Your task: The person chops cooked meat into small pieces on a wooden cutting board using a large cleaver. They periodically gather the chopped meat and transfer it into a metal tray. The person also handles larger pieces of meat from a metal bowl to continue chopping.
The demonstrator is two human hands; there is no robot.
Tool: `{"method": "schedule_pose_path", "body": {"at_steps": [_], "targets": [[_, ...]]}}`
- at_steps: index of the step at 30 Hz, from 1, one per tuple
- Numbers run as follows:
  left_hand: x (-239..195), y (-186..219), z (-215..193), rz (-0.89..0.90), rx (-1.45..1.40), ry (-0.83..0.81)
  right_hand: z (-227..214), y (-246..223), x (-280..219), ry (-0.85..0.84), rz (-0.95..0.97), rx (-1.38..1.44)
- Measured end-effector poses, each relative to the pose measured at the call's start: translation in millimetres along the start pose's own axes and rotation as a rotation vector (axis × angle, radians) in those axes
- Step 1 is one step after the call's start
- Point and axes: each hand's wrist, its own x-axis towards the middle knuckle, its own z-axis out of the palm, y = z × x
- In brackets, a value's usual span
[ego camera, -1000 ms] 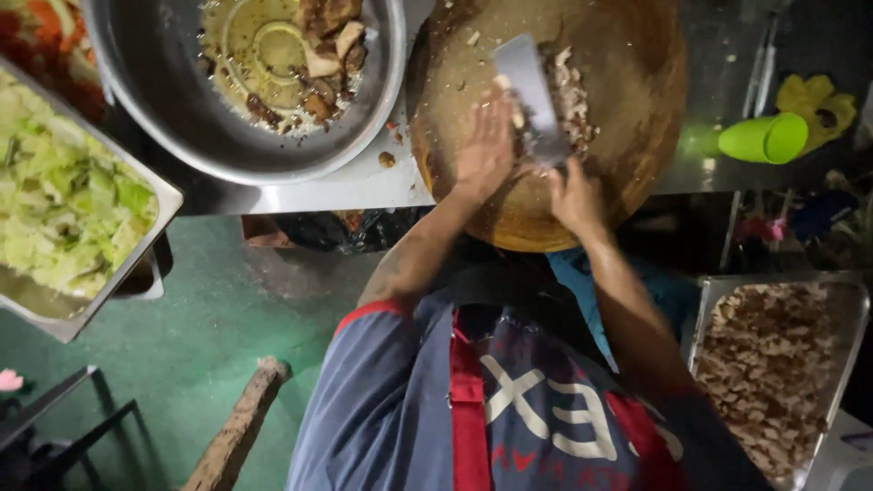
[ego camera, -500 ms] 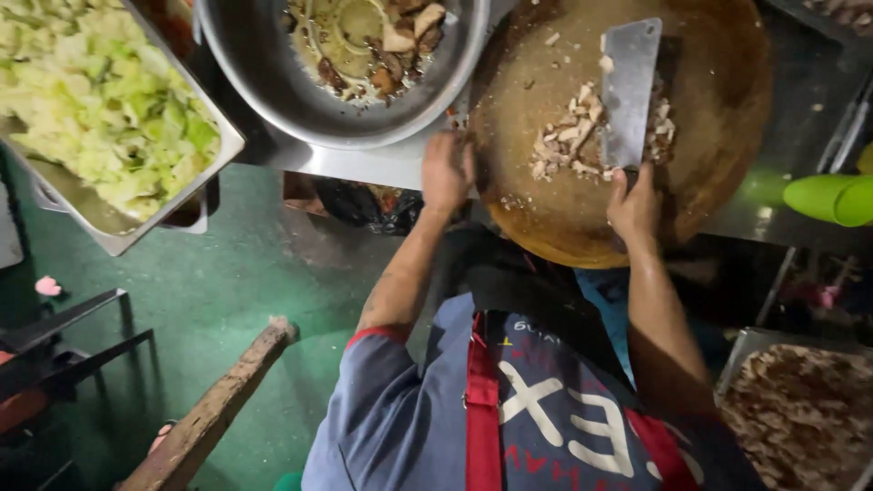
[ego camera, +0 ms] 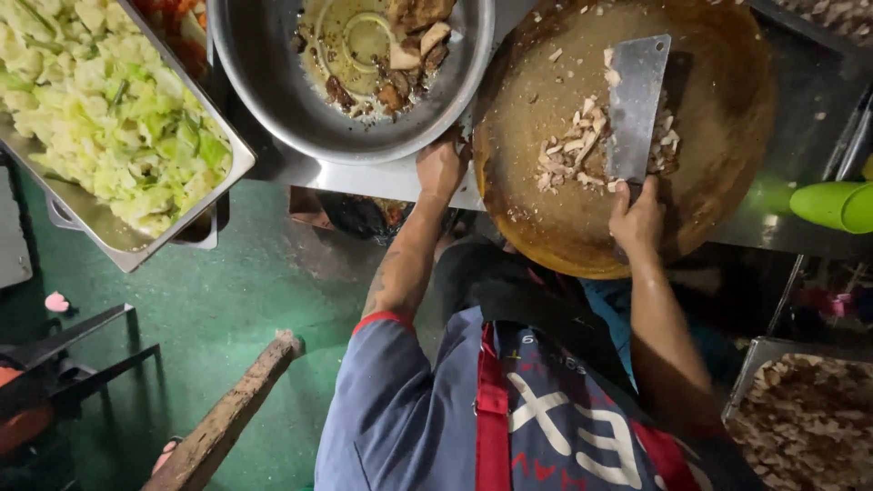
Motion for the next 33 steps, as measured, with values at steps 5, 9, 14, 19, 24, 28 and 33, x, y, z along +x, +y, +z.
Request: {"method": "schedule_pose_path", "body": {"at_steps": [5, 9, 14, 19, 24, 28, 33], "targets": [[0.1, -9.4, 22.0, -0.032, -0.014, -0.213, -6.4, -10.2, -4.5, -0.008, 0.029, 0.013], [3.6, -11.9, 23.8, -0.017, -0.038, -0.244, 4.1, -1.0, -2.1, -0.001, 0.046, 0.003], [6.1, 2.5, -11.4, 0.074, -0.041, -0.284, -2.3, -11.6, -6.7, -0.017, 0.045, 0.025], [-29.2, 19.3, -40.1, 0.257, -0.138, -0.007, 4.3, -15.7, -9.5, -0.014, 0.084, -0.016], [2.1, 64.8, -44.5, 0.291, -0.209, 0.121, -14.4, -37.5, -19.5, -0.029, 0.098, -0.024], [57.2, 114.3, -18.4, 0.386, -0.345, 0.1, -10.9, -40.8, -21.4, -0.013, 0.066, 0.02], [91.0, 172.9, -1.3, 0.383, -0.016, -0.114, -7.8, -46.0, -25.5, 0.004, 0.057, -0.003]]}}
